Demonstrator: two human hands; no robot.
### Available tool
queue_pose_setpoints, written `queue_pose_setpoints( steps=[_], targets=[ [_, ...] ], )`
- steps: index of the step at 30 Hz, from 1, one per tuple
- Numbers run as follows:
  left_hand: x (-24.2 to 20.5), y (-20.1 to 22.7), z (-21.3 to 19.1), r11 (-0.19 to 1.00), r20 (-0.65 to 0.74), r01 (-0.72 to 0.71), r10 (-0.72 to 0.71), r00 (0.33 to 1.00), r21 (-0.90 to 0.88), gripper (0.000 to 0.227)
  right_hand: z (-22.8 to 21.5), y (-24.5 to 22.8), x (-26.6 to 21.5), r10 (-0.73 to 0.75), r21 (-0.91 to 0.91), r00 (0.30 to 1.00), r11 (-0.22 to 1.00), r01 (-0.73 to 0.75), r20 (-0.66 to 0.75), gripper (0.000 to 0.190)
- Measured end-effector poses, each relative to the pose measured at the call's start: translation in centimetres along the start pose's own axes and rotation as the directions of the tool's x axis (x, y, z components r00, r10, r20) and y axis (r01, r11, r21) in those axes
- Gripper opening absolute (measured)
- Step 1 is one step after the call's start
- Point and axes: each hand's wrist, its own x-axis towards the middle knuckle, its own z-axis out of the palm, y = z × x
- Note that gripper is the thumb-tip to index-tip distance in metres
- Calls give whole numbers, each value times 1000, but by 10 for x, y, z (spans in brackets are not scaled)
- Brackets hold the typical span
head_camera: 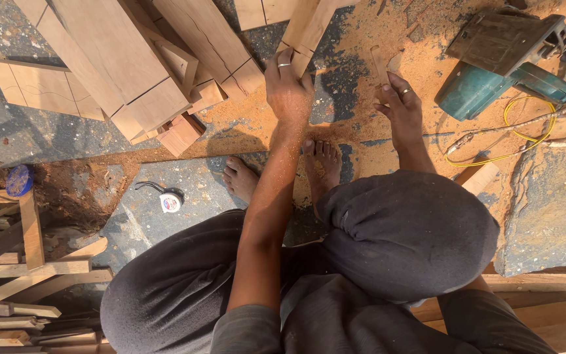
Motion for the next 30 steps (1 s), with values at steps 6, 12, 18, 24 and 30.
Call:
queue_pose_setpoints(
  steps=[6, 12, 18, 24, 30],
  targets=[
    [-10, -10, -5, 993, 103, -120, 120, 987, -13, 63, 8, 1, 0, -35, -72, 999, 997, 37, 39, 44],
    [-71, 2, -18, 987, 216, -120, 142, 966, -109, 65, 16, 2, -1, -185, -194, 982, 963, 188, 34, 43],
    [-103, 5, -14, 941, 398, -303, 337, 853, -148, 68, 3, 17, -2, -219, -200, 973, 959, 201, -71, 43],
    [-81, 5, 3, 958, 414, -254, 286, 864, -131, 78, 12, 19, 29, -68, 17, 998, 998, 67, 17, 28],
    [-53, -16, 0, 999, 310, -35, 29, 950, 14, 62, 68, 17, 89, -131, -53, 965, 988, 147, 226, 29]
  ],
)
